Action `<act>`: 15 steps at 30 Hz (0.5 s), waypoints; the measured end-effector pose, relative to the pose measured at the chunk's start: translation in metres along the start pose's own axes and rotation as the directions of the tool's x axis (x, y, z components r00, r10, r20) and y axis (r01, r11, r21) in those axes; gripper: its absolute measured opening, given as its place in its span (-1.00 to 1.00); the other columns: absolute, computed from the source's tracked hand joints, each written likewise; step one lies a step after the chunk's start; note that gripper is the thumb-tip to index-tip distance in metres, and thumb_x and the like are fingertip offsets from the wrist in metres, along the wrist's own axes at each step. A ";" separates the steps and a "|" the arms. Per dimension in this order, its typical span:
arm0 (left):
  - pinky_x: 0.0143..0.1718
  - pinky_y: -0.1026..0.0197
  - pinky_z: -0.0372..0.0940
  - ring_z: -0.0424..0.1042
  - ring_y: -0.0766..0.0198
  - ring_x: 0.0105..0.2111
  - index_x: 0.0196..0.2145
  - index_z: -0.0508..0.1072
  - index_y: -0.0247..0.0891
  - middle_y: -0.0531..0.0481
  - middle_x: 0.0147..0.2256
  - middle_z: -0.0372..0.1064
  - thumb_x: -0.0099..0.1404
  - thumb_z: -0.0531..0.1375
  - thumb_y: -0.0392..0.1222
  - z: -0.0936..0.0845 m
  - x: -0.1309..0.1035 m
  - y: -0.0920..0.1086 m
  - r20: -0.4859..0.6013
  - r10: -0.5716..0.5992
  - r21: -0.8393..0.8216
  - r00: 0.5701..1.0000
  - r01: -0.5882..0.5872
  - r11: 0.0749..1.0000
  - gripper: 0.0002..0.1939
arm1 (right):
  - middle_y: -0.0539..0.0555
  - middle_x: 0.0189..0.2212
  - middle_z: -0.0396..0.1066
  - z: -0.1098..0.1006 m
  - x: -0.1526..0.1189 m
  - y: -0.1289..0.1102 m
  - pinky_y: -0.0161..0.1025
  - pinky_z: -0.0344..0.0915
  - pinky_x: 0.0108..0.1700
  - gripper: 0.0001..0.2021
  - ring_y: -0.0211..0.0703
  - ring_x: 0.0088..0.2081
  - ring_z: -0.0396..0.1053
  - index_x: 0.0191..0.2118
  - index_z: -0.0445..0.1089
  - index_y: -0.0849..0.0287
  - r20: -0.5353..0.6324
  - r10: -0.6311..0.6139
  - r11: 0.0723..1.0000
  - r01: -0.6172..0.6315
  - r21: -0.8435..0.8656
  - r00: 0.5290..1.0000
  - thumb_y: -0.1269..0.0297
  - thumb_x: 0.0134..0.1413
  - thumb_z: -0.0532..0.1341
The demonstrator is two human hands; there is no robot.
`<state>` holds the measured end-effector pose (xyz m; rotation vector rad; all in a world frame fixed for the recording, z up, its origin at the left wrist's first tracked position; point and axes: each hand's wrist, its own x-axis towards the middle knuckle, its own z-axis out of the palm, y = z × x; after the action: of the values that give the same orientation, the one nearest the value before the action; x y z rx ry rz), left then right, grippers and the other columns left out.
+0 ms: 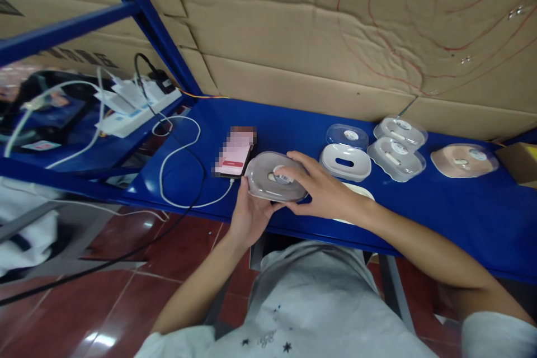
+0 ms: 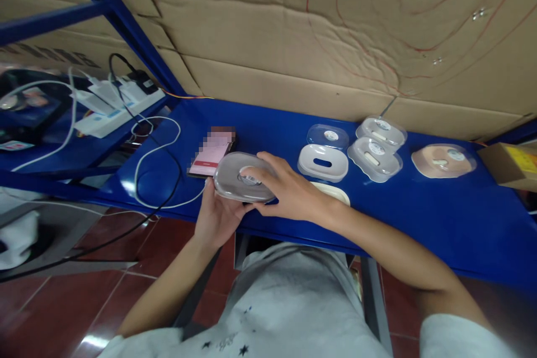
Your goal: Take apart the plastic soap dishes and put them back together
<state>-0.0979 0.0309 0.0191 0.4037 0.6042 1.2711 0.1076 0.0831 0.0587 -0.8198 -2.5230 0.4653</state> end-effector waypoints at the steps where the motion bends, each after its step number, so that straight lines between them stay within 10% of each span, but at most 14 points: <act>1: 0.23 -0.18 0.40 0.43 -0.11 0.27 0.35 0.39 -0.12 -0.17 0.19 0.53 0.57 0.01 0.24 0.000 -0.001 -0.001 0.005 -0.006 -0.006 1.000 0.006 1.000 -0.40 | 0.30 0.47 0.00 0.001 0.000 0.000 0.27 0.24 0.40 -0.32 0.21 0.48 0.08 0.42 0.13 -0.04 -0.003 0.003 1.000 -0.002 0.015 1.000 0.20 0.26 0.34; 10: 0.25 -0.10 0.37 0.37 -0.09 0.33 0.39 0.32 -0.04 -0.13 0.22 0.50 0.55 0.06 0.25 -0.002 0.000 -0.008 0.003 0.010 -0.028 1.000 -0.010 1.000 -0.40 | 0.31 0.40 0.05 -0.001 0.006 0.003 0.24 0.27 0.36 -0.32 0.23 0.43 0.15 0.35 0.17 -0.01 -0.014 0.013 0.999 -0.012 0.049 1.000 0.16 0.19 0.40; 15: 0.30 -0.15 0.32 0.35 -0.07 0.33 0.34 0.35 0.06 -0.10 0.36 0.32 0.53 0.17 0.11 0.003 0.000 -0.012 -0.053 0.114 0.147 0.992 -0.105 0.984 -0.51 | 0.31 0.32 0.16 -0.015 0.041 0.050 0.23 0.28 0.34 -0.26 0.26 0.34 0.26 0.37 0.19 0.07 0.019 0.146 0.988 -0.145 -0.052 0.989 0.13 0.13 0.43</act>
<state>-0.0863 0.0279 0.0144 0.5254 0.7372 1.3526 0.1085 0.1491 0.0619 -1.0285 -2.5159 0.4614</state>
